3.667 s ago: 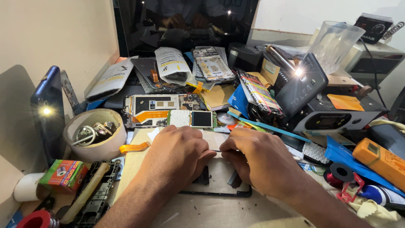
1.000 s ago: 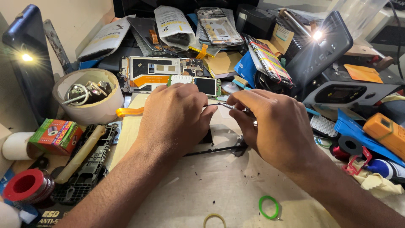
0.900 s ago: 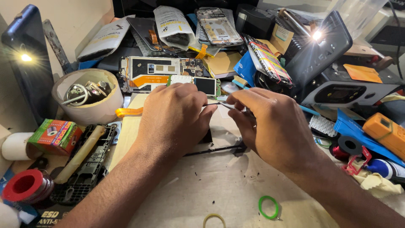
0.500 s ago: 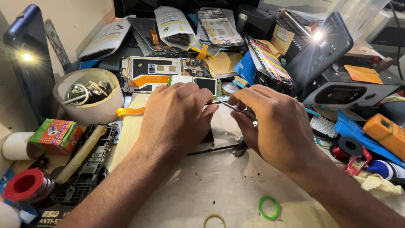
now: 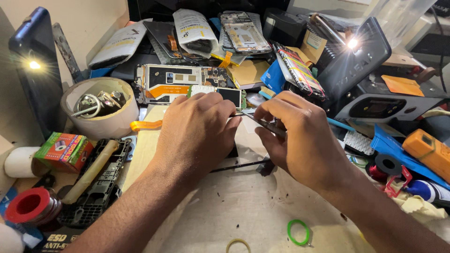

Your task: The person works at a cluttered repair bench, using a screwdriver and a pry tool to disassemble a smartphone, removing small components from the phone frame and handling the separated parts and housing on the work surface.

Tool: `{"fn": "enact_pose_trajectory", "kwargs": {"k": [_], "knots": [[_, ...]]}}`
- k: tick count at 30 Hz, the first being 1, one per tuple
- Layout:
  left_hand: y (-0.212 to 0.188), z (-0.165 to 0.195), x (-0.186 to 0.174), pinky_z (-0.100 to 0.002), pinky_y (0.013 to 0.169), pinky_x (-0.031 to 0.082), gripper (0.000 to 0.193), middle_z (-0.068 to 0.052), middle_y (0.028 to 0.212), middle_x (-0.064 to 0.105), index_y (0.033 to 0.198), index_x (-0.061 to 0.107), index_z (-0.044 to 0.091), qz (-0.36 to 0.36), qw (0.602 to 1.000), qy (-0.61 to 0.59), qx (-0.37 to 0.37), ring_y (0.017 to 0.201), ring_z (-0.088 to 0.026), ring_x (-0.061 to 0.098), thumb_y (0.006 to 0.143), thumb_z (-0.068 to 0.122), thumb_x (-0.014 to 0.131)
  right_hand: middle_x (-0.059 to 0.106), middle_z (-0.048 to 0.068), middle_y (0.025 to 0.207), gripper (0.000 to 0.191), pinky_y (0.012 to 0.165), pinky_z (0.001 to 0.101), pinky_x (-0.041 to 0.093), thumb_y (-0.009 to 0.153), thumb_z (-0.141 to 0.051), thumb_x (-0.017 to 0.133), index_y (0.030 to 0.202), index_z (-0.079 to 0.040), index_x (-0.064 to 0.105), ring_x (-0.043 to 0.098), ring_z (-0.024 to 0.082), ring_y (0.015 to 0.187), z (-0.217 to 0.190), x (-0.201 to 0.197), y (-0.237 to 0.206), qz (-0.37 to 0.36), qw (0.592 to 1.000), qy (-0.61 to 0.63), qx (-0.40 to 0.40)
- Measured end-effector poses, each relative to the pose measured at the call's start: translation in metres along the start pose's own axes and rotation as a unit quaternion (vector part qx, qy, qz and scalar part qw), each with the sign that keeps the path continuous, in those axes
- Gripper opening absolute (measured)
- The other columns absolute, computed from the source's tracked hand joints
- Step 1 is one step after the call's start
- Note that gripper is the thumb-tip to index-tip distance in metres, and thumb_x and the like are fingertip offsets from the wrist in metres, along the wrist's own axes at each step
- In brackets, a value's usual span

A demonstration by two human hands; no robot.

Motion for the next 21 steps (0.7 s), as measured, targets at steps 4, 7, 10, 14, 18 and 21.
{"fn": "enact_pose_trajectory", "kwargs": {"k": [4, 7, 10, 14, 18, 21], "knots": [[0.002, -0.002, 0.002, -0.048, 0.074, 0.048, 0.019, -0.008, 0.078, 0.065, 0.075, 0.067, 0.010, -0.001, 1.000, 0.003, -0.005, 0.082, -0.031, 0.066, 0.085, 0.026, 0.072, 0.071, 0.011, 0.087, 0.017, 0.060, 0.0318, 0.058, 0.083, -0.005, 0.078, 0.097, 0.001, 0.070, 0.076, 0.021, 0.069, 0.006, 0.002, -0.001, -0.004, 1.000, 0.006, 0.030], [0.000, -0.004, 0.001, -0.048, 0.074, 0.048, 0.018, -0.008, 0.078, 0.065, 0.075, 0.067, 0.010, 0.003, 1.000, -0.011, 0.000, 0.081, -0.032, 0.066, 0.085, 0.024, 0.071, 0.073, 0.013, 0.092, 0.018, 0.067, 0.0328, 0.058, 0.086, -0.005, 0.077, 0.103, 0.000, 0.071, 0.075, 0.027, 0.080, 0.002, 0.000, -0.003, 0.036, 0.998, -0.045, -0.026], [-0.002, -0.004, 0.002, -0.047, 0.073, 0.047, 0.016, -0.007, 0.077, 0.065, 0.073, 0.067, 0.011, 0.003, 1.000, -0.020, 0.003, 0.079, -0.032, 0.066, 0.085, 0.022, 0.070, 0.073, 0.013, 0.090, 0.016, 0.064, 0.0355, 0.055, 0.088, -0.007, 0.079, 0.102, -0.001, 0.074, 0.073, 0.031, 0.076, 0.002, -0.001, -0.006, 0.052, 0.995, -0.085, -0.008], [-0.002, -0.002, 0.003, -0.047, 0.071, 0.047, 0.017, -0.007, 0.075, 0.065, 0.072, 0.067, 0.011, 0.018, 1.000, -0.025, 0.001, 0.077, -0.031, 0.065, 0.085, 0.022, 0.070, 0.071, 0.013, 0.086, 0.022, 0.059, 0.0323, 0.056, 0.080, -0.007, 0.078, 0.099, 0.001, 0.071, 0.073, 0.026, 0.064, 0.007, 0.000, -0.002, 0.017, 1.000, -0.001, 0.018], [-0.001, -0.001, 0.005, -0.046, 0.071, 0.048, 0.019, -0.006, 0.074, 0.065, 0.069, 0.066, 0.011, 0.012, 1.000, -0.020, -0.007, 0.077, -0.030, 0.065, 0.084, 0.022, 0.069, 0.071, 0.012, 0.084, 0.023, 0.059, 0.0324, 0.057, 0.078, -0.008, 0.077, 0.098, 0.001, 0.071, 0.070, 0.025, 0.067, 0.011, -0.001, 0.002, 0.014, 0.999, 0.015, 0.032], [-0.002, -0.002, 0.007, -0.046, 0.070, 0.048, 0.020, -0.007, 0.076, 0.065, 0.070, 0.066, 0.009, -0.005, 1.000, -0.018, 0.002, 0.079, -0.030, 0.065, 0.085, 0.022, 0.069, 0.073, 0.011, 0.085, 0.017, 0.059, 0.0341, 0.057, 0.081, -0.009, 0.075, 0.095, -0.001, 0.072, 0.072, 0.027, 0.069, 0.012, -0.001, 0.001, -0.005, 0.999, -0.017, 0.051]]}}
Point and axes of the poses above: each hand's wrist, its own y-axis towards the middle knuckle, its own x-axis out of the palm, z = x × y, the point moved 4 cm from there along y, towards the middle knuckle
